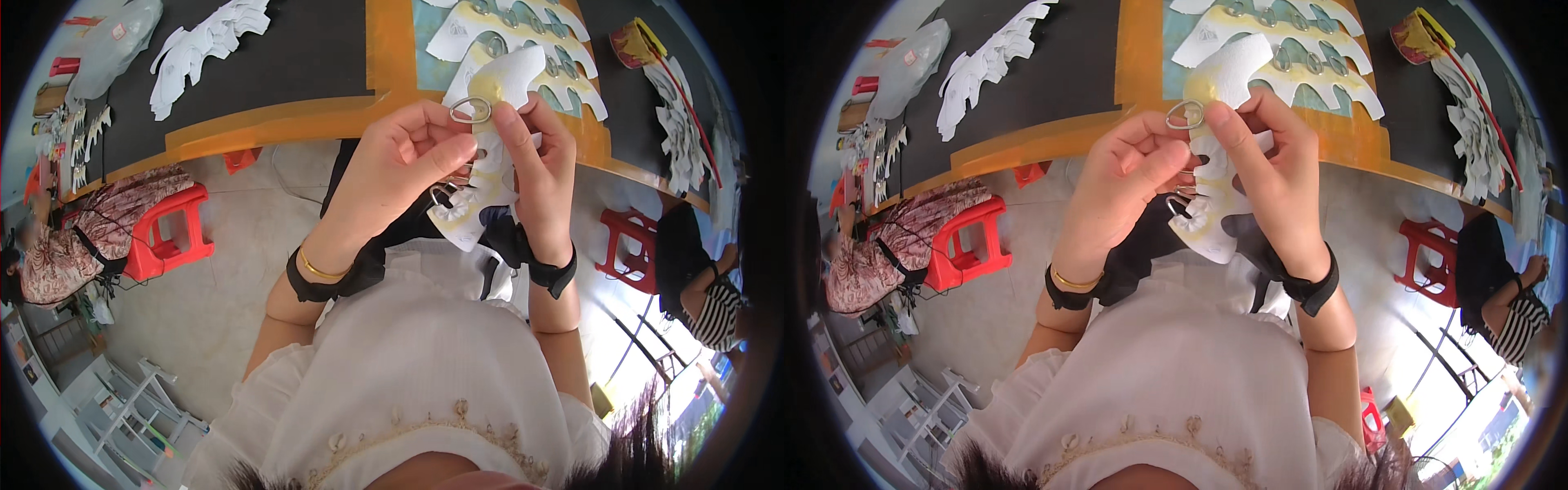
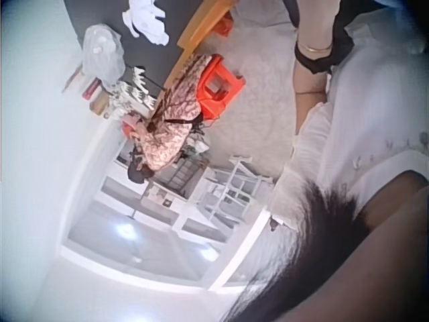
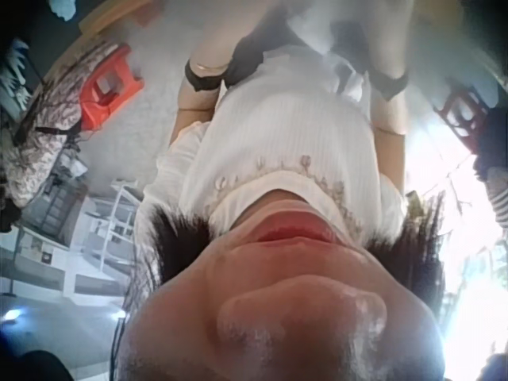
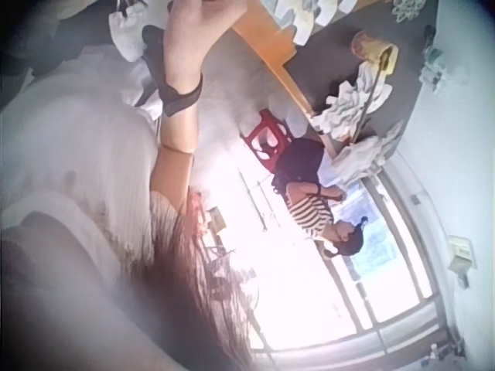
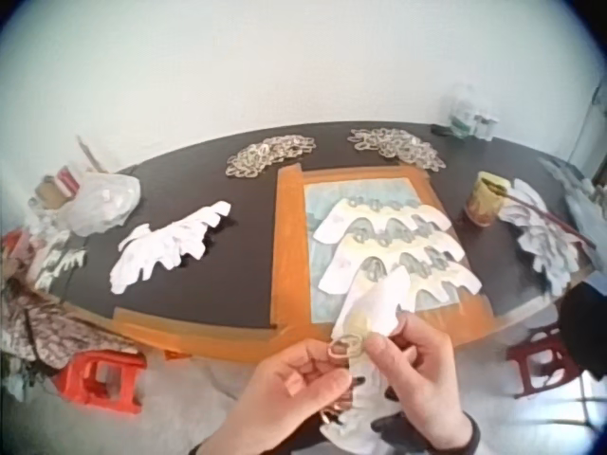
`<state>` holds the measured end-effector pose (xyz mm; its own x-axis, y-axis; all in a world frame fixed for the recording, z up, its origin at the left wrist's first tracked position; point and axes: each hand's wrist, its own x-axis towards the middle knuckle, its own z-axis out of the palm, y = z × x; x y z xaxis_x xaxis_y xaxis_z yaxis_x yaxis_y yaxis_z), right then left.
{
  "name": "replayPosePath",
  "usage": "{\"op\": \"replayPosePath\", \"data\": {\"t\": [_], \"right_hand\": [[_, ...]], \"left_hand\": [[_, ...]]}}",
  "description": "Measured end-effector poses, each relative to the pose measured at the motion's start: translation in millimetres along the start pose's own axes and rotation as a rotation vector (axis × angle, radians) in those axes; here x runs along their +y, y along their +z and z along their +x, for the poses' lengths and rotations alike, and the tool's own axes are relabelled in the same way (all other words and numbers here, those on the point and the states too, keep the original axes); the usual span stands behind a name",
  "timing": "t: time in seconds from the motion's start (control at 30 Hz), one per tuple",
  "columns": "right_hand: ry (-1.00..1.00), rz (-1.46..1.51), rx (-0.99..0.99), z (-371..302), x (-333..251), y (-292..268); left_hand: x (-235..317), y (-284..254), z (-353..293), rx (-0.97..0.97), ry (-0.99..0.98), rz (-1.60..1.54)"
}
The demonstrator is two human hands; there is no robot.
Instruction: Manually assembling white shoe components by inserting metal rings into holes and joining pieces together.
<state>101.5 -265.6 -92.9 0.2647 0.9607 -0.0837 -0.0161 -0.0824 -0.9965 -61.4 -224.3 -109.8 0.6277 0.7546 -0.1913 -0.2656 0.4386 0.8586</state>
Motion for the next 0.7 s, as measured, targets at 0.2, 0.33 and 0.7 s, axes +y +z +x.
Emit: {"op": "replayPosePath", "data": {"t": [0.2,0.33,0.7], "right_hand": [[0.001,0.051,0.103,-5,3,4],[-0.063,0.106,0.084,-5,6,15],[-0.015,0.225,-0.091,-8,9,4]], "left_hand": [[-3,1,-3,-0.039,-0.048,0.176],[-5,1,5,0.095,0.071,-0.035],[1,0,6,-0.055,0.040,-0.074]]}}
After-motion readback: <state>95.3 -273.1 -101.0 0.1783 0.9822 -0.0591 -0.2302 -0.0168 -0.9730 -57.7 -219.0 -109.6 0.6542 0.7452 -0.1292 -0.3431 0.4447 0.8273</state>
